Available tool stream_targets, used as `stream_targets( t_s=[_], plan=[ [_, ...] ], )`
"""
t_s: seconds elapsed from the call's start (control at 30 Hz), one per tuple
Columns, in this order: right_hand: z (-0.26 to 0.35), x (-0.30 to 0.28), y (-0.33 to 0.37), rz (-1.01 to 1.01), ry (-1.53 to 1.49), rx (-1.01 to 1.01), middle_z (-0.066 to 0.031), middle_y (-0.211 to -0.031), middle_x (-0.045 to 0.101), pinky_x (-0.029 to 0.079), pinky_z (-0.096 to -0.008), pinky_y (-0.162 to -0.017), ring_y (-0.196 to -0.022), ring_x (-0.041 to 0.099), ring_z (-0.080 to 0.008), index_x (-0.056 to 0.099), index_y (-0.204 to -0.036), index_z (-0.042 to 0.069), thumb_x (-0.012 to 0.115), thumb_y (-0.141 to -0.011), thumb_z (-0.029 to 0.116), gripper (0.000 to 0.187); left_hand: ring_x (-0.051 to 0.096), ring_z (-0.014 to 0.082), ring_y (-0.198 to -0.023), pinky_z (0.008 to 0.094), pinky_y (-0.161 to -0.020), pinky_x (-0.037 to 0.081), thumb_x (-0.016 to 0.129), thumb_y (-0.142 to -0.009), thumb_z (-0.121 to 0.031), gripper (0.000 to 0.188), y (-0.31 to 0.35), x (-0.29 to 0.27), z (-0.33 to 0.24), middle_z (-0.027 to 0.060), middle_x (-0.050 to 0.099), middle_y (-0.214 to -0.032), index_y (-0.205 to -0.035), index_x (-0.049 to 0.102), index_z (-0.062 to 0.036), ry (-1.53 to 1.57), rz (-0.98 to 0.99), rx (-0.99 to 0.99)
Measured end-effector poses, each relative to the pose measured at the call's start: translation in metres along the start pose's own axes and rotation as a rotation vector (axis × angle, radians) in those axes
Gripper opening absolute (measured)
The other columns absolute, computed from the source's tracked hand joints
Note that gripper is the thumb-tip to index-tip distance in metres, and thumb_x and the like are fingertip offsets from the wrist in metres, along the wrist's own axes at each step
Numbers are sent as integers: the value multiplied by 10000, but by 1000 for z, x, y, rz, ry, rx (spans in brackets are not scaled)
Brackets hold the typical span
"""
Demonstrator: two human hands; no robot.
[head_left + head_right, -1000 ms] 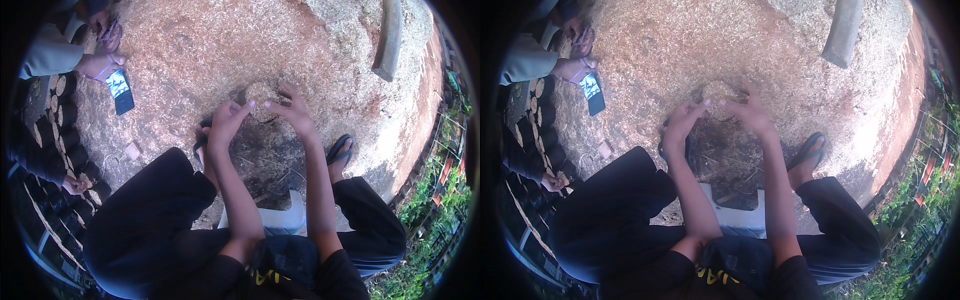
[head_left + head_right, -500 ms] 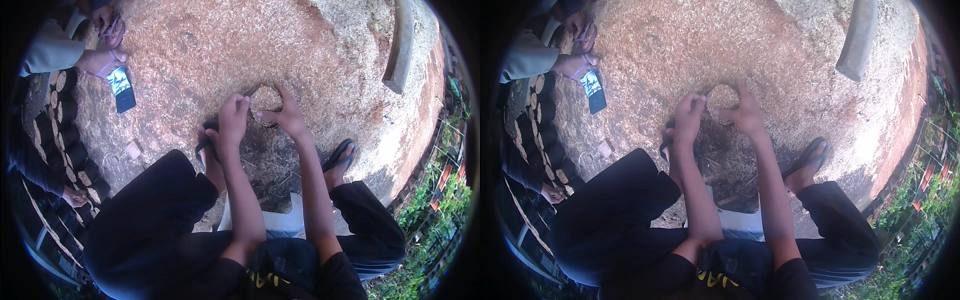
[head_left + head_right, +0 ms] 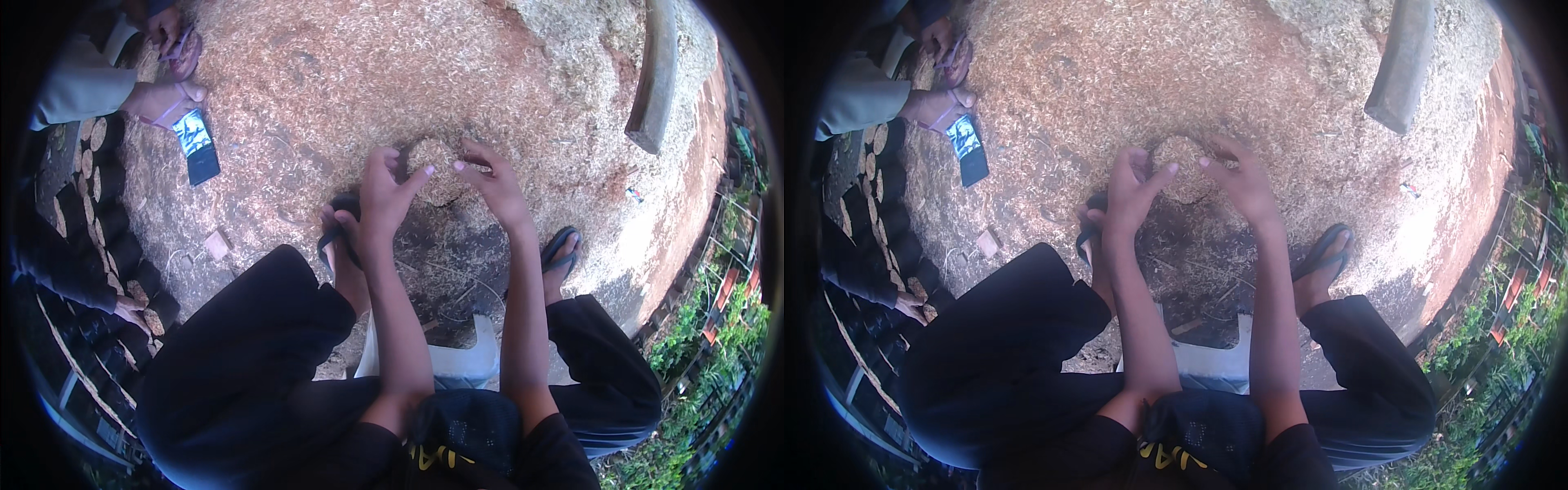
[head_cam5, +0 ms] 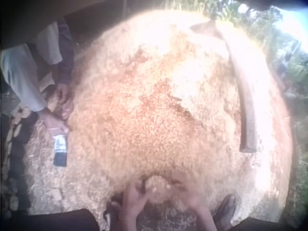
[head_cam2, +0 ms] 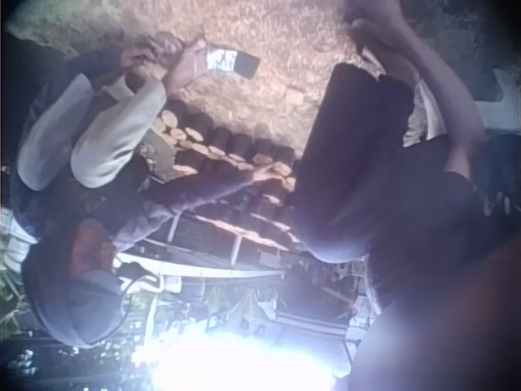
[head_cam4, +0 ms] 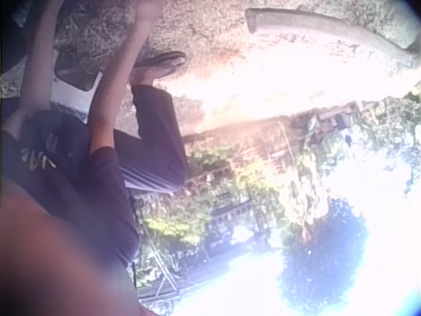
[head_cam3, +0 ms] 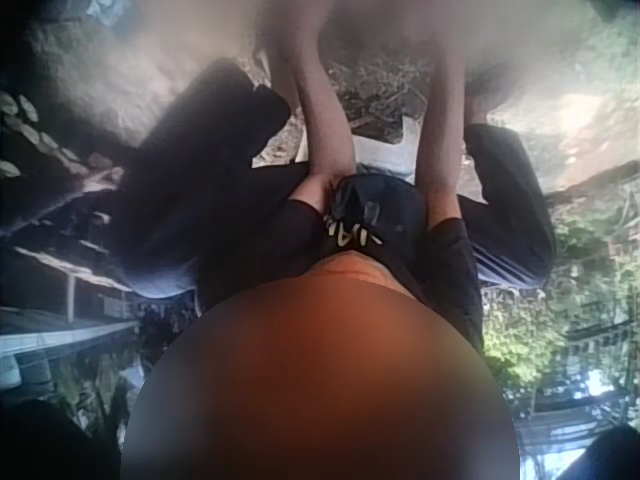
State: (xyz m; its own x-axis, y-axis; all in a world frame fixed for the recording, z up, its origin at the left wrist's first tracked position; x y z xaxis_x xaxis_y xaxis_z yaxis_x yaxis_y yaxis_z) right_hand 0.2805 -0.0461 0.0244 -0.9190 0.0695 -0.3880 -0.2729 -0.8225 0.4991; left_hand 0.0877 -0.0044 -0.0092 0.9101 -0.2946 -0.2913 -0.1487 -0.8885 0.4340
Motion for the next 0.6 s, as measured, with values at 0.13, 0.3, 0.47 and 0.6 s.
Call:
stream_targets(
  t_s=[0.13, 0.3, 0.47, 0.6],
  plan=[
    [-12, 1, 0, -29, 17, -91, -134, -1082, 689, 535, -312, -805, -953, 646, -178, 659, -1232, -6, 742, -909, 239, 414, 549, 208, -1004, 352, -884, 463, 750, -872, -362, 531, -3, 4, -2, 119, 570, -1118, -1210, 552, -3, -1, -11, 7],
    [-19, 10, 5, -80, 17, -2, -118, -978, 697, 520, -284, -716, -833, 634, -140, 666, -1207, -18, 731, -919, 256, 402, 581, 295, -1083, 400, -922, 471, 807, -798, -418, 610, 0, 11, -10, 179, 576, -1119, -1194, 571, -17, -1, -108, 29],
    [-14, 22, 10, -166, -87, 123, -130, -917, 694, 525, -310, -665, -793, 664, -172, 682, -1187, 2, 765, -868, 303, 447, 557, 336, -1198, 423, -1016, 439, 837, -725, -459, 772, 0, 26, -21, 221, 569, -1267, -1274, 560, 8, -126, -138, -93],
    [-13, 23, 17, -151, -76, 119, -100, -894, 665, 486, -274, -573, -751, 608, -118, 617, -1279, -11, 761, -888, 319, 532, 565, 357, -1204, 438, -1032, 437, 846, -702, -443, 790, -1, 29, -24, 244, 574, -1284, -1276, 575, 29, -173, -167, -152]
  ],
)
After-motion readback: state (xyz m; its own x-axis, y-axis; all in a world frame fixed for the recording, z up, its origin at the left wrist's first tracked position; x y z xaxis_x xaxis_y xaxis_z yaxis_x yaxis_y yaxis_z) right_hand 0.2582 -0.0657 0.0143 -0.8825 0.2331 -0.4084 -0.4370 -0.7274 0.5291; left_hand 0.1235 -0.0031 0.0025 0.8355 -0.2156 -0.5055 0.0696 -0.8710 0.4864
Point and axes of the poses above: each hand's wrist, its own y-axis away from the middle knuckle, its own x-axis out of the palm, z = x × y, the point moved 1 cm from there along -y, towards the middle knuckle
